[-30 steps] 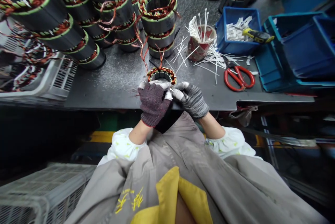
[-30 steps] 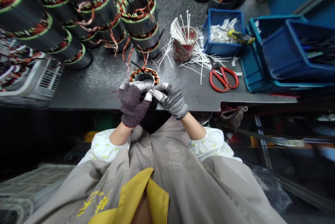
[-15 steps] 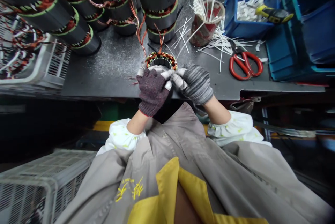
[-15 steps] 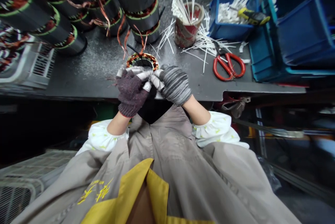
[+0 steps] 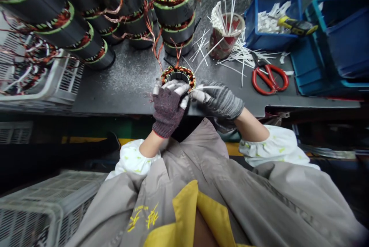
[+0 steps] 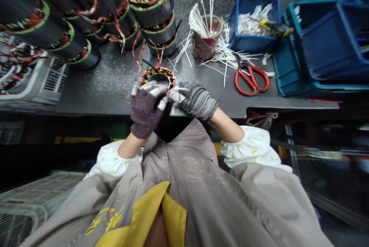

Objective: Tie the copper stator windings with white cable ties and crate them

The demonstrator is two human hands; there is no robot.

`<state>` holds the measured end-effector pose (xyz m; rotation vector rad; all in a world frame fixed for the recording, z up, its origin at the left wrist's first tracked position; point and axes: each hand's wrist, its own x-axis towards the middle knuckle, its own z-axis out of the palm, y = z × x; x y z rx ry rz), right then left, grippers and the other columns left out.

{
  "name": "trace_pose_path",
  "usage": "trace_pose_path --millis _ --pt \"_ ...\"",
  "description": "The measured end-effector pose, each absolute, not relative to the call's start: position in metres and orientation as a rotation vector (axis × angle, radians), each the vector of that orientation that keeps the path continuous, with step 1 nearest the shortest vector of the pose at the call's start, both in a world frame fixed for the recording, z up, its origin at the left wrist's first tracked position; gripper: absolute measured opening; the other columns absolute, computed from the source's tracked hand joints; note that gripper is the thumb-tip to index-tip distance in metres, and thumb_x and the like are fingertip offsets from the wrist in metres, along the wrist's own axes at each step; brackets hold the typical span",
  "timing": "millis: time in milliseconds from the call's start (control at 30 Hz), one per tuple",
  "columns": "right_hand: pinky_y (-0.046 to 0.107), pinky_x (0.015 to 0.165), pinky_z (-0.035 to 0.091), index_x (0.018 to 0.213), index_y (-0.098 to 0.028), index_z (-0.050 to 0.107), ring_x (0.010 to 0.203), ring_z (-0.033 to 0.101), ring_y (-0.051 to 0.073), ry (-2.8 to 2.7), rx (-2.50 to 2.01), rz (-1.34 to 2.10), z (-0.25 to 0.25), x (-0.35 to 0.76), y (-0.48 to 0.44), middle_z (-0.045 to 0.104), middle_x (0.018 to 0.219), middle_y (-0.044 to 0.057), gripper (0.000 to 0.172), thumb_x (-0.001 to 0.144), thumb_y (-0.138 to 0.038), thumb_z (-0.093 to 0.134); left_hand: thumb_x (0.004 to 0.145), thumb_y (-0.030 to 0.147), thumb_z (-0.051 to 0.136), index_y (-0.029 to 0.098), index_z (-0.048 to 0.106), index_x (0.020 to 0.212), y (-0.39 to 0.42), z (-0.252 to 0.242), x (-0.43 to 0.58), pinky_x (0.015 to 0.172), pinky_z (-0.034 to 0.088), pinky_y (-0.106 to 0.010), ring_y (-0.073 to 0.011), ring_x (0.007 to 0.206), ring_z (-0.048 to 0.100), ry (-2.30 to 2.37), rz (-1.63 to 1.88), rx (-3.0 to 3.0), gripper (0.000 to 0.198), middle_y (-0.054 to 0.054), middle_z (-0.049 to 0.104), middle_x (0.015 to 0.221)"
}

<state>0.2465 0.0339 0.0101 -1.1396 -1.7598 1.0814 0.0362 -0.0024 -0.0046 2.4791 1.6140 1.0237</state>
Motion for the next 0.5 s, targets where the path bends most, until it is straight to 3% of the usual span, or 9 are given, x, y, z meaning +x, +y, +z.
trace_pose_path --millis 100,233,333,400,500 --pt "0.034 0.078 0.053 0.077 -0.023 0.072 0.076 0.062 0.019 -1.709 -1.138 1.076 0.015 0.250 0.036 0.068 0.078 0.003 0.052 0.098 -0.070 0.060 0.105 0.032 0.055 0.024 0.073 0.116 -0.005 -0.007 0.031 0.130 0.031 -0.056 -0.0248 0.130 0.068 1.601 1.084 2.536 0.023 -0.007 0.078 0.121" --pt "0.034 0.079 0.054 0.077 -0.023 0.073 0.076 0.062 0.019 -1.811 -1.073 1.220 0.024 0.250 0.039 0.065 0.072 0.001 0.043 0.088 -0.064 0.077 0.104 0.034 0.055 0.025 0.073 0.114 -0.005 -0.008 0.028 0.128 0.035 -0.057 -0.0255 0.128 0.069 1.612 1.020 2.561 0.022 -0.006 0.078 0.122" --pt "0.035 0.082 0.056 0.074 -0.023 0.070 0.081 0.064 0.020 -1.776 -0.969 1.260 0.027 0.244 0.042 0.067 0.078 0.003 0.045 0.086 -0.066 0.079 0.103 0.034 0.056 0.025 0.073 0.113 -0.002 -0.008 0.027 0.129 0.034 -0.057 -0.0262 0.128 0.069 1.595 1.019 2.519 0.022 -0.007 0.079 0.121" --pt "0.034 0.074 0.058 0.081 -0.023 0.071 0.078 0.065 0.019 -1.614 -0.930 1.360 0.024 0.238 0.040 0.069 0.081 0.003 0.047 0.087 -0.070 0.075 0.103 0.032 0.057 0.024 0.073 0.114 -0.001 -0.009 0.027 0.129 0.033 -0.057 -0.0268 0.129 0.068 1.575 1.019 2.505 0.022 -0.008 0.078 0.121" --pt "0.030 0.053 0.052 0.089 -0.024 0.070 0.058 0.058 0.015 -1.382 -0.918 1.511 0.011 0.228 0.025 0.066 0.073 0.000 0.051 0.088 -0.076 0.069 0.102 0.033 0.055 0.024 0.073 0.115 0.001 -0.011 0.024 0.129 0.034 -0.056 -0.0266 0.128 0.068 1.578 1.002 2.523 0.023 -0.008 0.078 0.122"
